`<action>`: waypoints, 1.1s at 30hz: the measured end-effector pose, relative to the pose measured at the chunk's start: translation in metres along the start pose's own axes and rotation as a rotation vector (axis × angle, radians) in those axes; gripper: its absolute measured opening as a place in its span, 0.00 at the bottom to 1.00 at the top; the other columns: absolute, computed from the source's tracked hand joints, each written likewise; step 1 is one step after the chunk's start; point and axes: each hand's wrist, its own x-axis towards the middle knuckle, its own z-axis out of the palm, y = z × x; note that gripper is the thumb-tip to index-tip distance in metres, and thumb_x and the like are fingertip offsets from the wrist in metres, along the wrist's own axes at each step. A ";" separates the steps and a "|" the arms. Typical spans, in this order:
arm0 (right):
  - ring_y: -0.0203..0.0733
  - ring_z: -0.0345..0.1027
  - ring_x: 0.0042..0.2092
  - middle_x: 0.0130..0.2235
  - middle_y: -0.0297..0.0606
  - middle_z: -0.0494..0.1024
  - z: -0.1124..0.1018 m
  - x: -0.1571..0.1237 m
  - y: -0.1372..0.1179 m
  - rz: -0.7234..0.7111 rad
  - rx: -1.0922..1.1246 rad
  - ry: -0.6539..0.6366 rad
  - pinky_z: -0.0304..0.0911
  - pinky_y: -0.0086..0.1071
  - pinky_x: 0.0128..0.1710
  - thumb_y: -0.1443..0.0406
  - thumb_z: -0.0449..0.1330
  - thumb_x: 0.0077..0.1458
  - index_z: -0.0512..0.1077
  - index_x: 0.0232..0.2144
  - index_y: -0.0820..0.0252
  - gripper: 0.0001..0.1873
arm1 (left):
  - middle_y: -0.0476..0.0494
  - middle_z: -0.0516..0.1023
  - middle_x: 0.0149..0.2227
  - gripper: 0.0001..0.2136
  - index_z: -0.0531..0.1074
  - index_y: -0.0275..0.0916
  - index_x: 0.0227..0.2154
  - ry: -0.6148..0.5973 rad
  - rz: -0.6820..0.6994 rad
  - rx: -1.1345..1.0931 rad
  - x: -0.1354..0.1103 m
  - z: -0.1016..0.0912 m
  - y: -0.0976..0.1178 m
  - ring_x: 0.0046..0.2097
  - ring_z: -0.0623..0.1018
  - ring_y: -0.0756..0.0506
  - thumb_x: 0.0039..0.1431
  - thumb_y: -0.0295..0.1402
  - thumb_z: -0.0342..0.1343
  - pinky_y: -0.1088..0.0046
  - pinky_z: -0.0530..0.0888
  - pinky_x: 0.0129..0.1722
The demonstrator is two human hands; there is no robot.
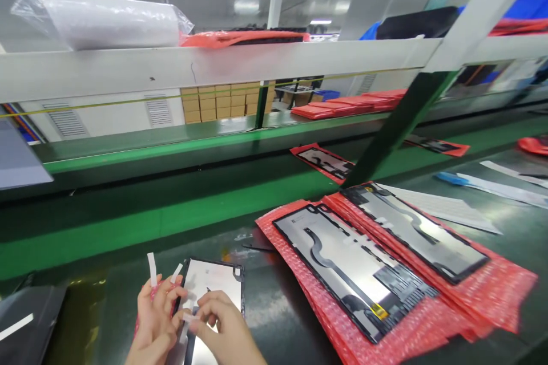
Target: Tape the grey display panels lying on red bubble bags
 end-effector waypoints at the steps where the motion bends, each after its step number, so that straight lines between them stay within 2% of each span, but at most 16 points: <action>1: 0.41 0.67 0.38 0.43 0.43 0.73 -0.004 0.001 0.002 -0.003 -0.009 0.045 0.65 0.34 0.41 0.50 0.62 0.50 0.74 0.27 0.58 0.17 | 0.40 0.62 0.56 0.36 0.47 0.54 0.55 -0.021 0.010 0.012 0.001 0.001 -0.004 0.50 0.71 0.44 0.40 0.26 0.51 0.65 0.75 0.41; 3: 0.42 0.67 0.37 0.40 0.42 0.73 -0.019 0.002 0.005 -0.005 -0.073 0.142 0.64 0.34 0.39 0.51 0.60 0.51 0.73 0.26 0.58 0.16 | 0.39 0.60 0.56 0.36 0.46 0.53 0.55 -0.067 0.077 0.105 0.002 0.000 -0.010 0.50 0.71 0.44 0.42 0.24 0.49 0.62 0.75 0.44; 6: 0.43 0.65 0.36 0.40 0.42 0.72 -0.049 0.000 0.008 0.035 -0.228 0.261 0.63 0.35 0.37 0.52 0.59 0.52 0.73 0.27 0.56 0.14 | 0.37 0.58 0.57 0.36 0.48 0.51 0.57 -0.142 0.172 0.277 0.005 -0.003 -0.019 0.46 0.74 0.45 0.43 0.20 0.47 0.60 0.77 0.41; 8: 0.44 0.65 0.37 0.42 0.42 0.72 -0.062 -0.003 0.010 0.066 -0.312 0.275 0.63 0.36 0.39 0.53 0.59 0.53 0.74 0.28 0.55 0.13 | 0.36 0.58 0.58 0.36 0.50 0.49 0.57 -0.250 0.267 0.440 0.007 -0.004 -0.022 0.51 0.73 0.42 0.43 0.17 0.45 0.58 0.77 0.43; 11: 0.48 0.66 0.44 0.42 0.42 0.72 -0.064 -0.006 0.013 0.062 -0.405 0.252 0.61 0.41 0.47 0.55 0.57 0.56 0.74 0.28 0.54 0.12 | 0.34 0.60 0.57 0.36 0.54 0.45 0.56 -0.450 0.500 0.765 0.016 -0.003 -0.018 0.64 0.62 0.37 0.41 0.13 0.42 0.51 0.72 0.53; 13: 0.49 0.65 0.46 0.42 0.42 0.72 -0.056 -0.005 0.012 0.049 -0.455 0.234 0.59 0.43 0.51 0.56 0.57 0.57 0.74 0.28 0.53 0.11 | 0.33 0.61 0.56 0.36 0.55 0.44 0.54 -0.496 0.578 0.871 0.024 -0.002 -0.013 0.65 0.60 0.38 0.40 0.12 0.42 0.50 0.71 0.55; 17: 0.48 0.66 0.44 0.41 0.39 0.73 -0.034 0.000 0.001 0.099 -0.590 0.260 0.59 0.44 0.48 0.60 0.59 0.55 0.74 0.26 0.53 0.08 | 0.35 0.65 0.50 0.36 0.53 0.43 0.53 -0.480 0.601 0.892 0.037 -0.001 -0.011 0.64 0.60 0.40 0.39 0.11 0.41 0.53 0.71 0.55; 23: 0.47 0.65 0.45 0.41 0.34 0.74 -0.013 0.011 -0.017 0.149 -0.703 0.313 0.55 0.40 0.42 0.60 0.59 0.56 0.74 0.26 0.52 0.08 | 0.34 0.62 0.53 0.33 0.56 0.41 0.53 -0.442 0.601 0.916 0.040 -0.006 -0.017 0.64 0.59 0.41 0.40 0.11 0.42 0.53 0.71 0.55; 29: 0.49 0.64 0.47 0.44 0.36 0.74 -0.007 0.013 -0.006 0.188 -0.707 0.297 0.54 0.41 0.43 0.58 0.57 0.57 0.74 0.27 0.51 0.10 | 0.31 0.59 0.55 0.29 0.55 0.39 0.52 -0.381 0.590 0.973 0.040 -0.004 -0.015 0.64 0.58 0.41 0.46 0.12 0.42 0.52 0.72 0.55; 33: 0.50 0.63 0.48 0.46 0.36 0.73 -0.006 0.011 0.000 0.188 -0.693 0.316 0.54 0.42 0.44 0.56 0.56 0.58 0.73 0.27 0.52 0.12 | 0.32 0.62 0.51 0.23 0.57 0.40 0.48 -0.333 0.548 1.011 0.038 -0.004 -0.008 0.62 0.61 0.39 0.50 0.14 0.43 0.49 0.71 0.54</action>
